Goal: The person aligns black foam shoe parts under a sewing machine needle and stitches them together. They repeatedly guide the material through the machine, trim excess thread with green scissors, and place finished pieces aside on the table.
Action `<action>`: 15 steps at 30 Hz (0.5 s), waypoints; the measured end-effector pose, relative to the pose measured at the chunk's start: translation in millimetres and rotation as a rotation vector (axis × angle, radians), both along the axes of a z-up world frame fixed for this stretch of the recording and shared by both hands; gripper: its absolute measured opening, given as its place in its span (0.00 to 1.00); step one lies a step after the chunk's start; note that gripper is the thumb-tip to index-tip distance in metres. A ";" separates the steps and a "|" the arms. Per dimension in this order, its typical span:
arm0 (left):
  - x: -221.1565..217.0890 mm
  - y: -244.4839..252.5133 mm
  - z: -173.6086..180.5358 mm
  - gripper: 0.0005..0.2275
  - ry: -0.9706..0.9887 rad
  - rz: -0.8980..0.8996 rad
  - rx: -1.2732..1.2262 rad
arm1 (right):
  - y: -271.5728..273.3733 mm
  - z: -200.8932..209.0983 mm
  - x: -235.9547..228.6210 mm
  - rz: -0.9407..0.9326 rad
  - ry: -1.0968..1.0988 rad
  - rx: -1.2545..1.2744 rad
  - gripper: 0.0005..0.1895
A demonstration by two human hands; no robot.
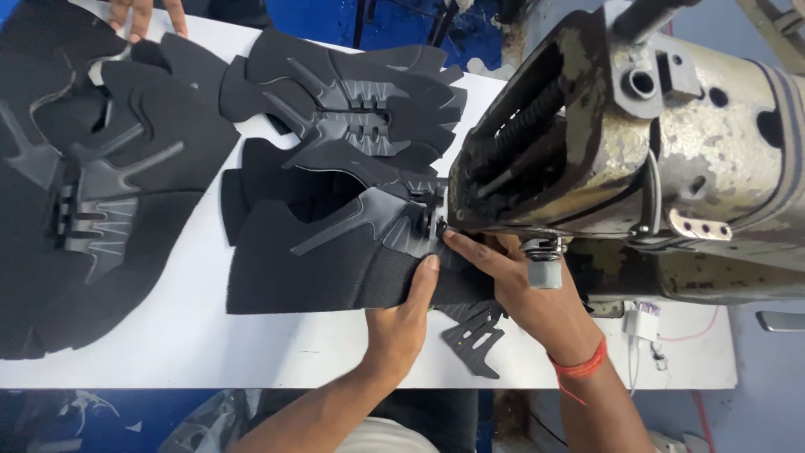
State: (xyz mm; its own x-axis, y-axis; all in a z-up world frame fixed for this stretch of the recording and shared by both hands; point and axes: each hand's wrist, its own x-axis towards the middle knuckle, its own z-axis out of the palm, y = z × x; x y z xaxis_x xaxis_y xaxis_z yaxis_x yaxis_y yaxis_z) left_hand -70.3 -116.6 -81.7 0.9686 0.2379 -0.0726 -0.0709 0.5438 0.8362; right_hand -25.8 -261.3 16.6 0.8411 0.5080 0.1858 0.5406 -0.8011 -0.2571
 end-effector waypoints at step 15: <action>58.1 72.7 18.5 0.14 0.073 -0.386 0.393 | 21.8 -4.5 -27.0 -0.088 -0.183 0.041 0.27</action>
